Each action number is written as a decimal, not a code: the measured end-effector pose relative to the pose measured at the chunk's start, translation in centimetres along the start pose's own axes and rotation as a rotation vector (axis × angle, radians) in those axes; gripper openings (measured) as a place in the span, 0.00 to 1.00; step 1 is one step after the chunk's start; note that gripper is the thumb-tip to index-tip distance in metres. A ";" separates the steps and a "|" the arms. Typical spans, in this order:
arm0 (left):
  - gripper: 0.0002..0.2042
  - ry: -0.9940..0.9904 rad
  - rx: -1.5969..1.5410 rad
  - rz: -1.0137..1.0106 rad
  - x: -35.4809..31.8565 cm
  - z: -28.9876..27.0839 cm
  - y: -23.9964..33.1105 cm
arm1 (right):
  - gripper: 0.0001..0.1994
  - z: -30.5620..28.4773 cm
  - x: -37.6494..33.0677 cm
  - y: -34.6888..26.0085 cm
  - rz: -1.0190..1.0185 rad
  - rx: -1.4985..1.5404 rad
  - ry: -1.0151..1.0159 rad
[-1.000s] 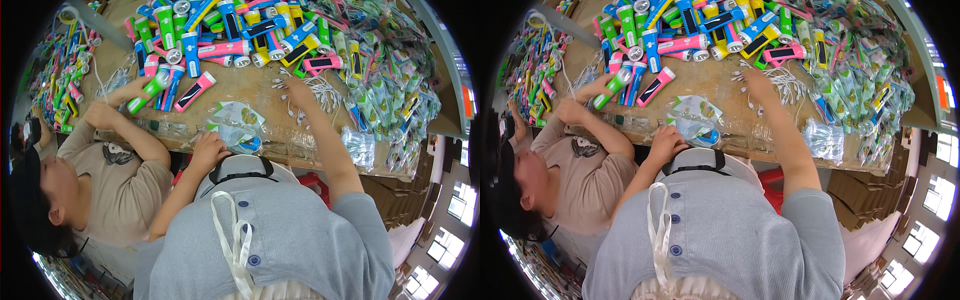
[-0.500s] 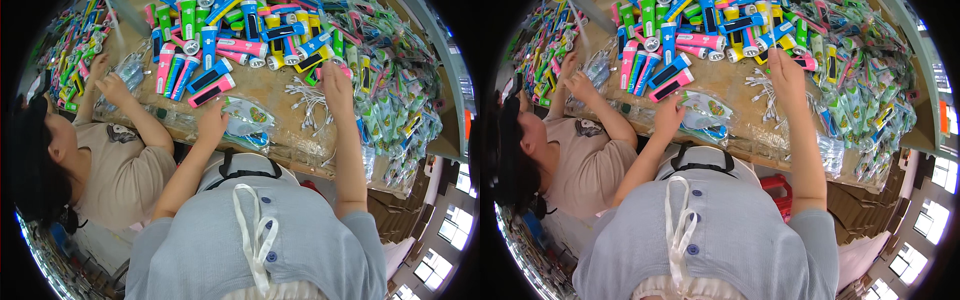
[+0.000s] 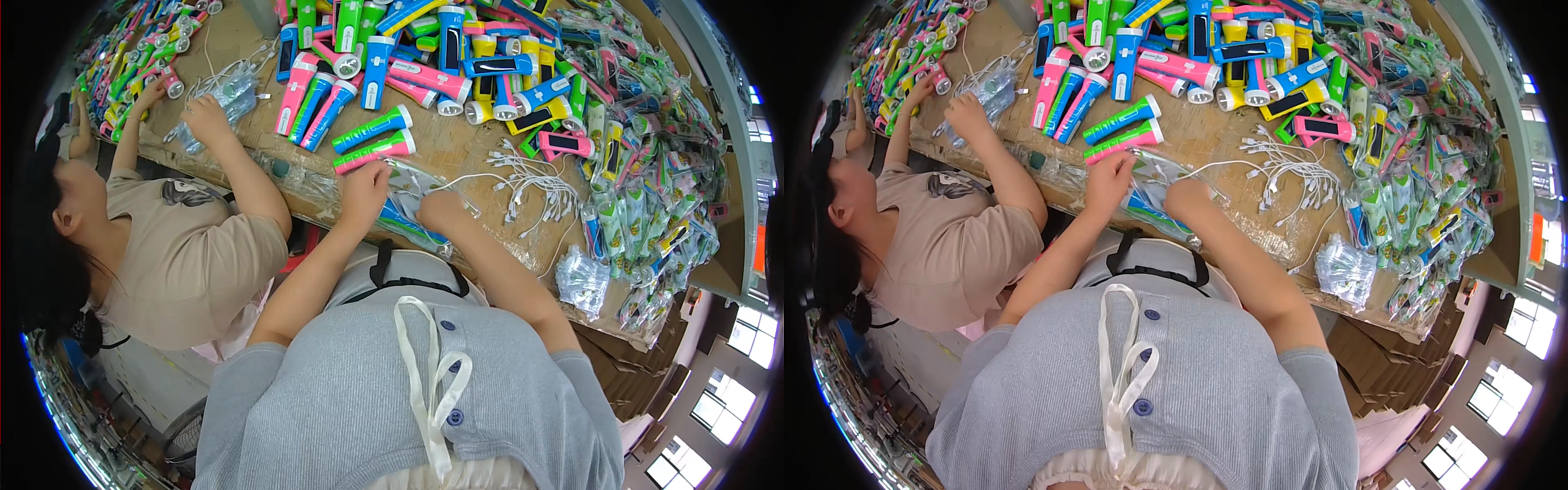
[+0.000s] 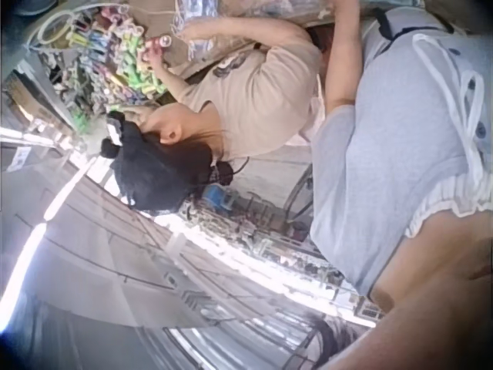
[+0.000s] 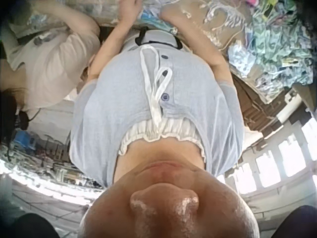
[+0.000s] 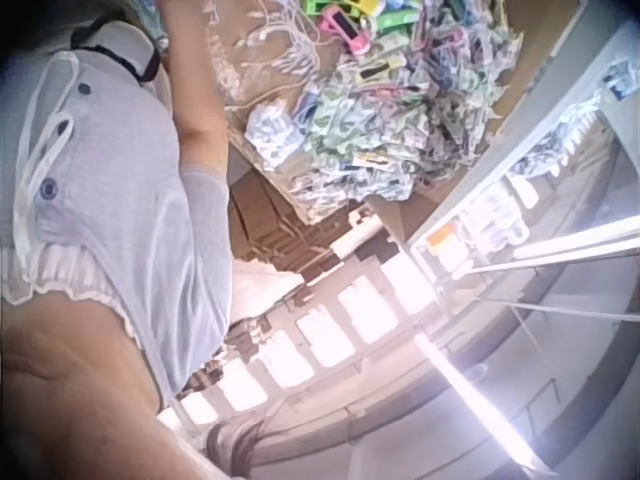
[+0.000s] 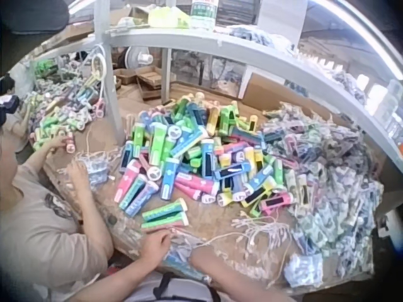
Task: The person packs colorful microphone-shaped flashlights into individual plastic bags by hand at a factory workstation.
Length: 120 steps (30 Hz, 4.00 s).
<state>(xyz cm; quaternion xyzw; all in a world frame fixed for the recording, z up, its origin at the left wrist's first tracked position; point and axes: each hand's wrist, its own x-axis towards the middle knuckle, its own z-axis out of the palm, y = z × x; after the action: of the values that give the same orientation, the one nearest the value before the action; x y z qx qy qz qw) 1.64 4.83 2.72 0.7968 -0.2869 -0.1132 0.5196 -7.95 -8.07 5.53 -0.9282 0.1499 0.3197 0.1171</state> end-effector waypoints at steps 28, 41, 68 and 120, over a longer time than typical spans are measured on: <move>0.07 -0.275 0.115 -0.080 1.8 -0.9 3.7 | 0.11 2.6 -0.9 -0.6 -0.026 -0.410 -0.104; 0.05 -0.220 0.154 -0.201 1.0 -2.7 0.0 | 0.18 -2.2 -4.2 15.4 0.211 0.504 0.771; 0.06 -0.079 -0.191 -0.261 -2.5 -1.1 0.6 | 0.20 -4.7 8.2 2.4 -0.576 0.172 0.615; 0.07 -0.417 0.406 0.820 0.1 5.1 6.9 | 0.12 5.7 -5.9 3.8 0.063 0.819 0.990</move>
<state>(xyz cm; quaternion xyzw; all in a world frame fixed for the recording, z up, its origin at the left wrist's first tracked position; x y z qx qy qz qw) -3.07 -1.20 6.69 0.6637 -0.6905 0.0014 0.2875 -16.88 -8.65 4.36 -0.8413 0.3232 -0.2262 0.3695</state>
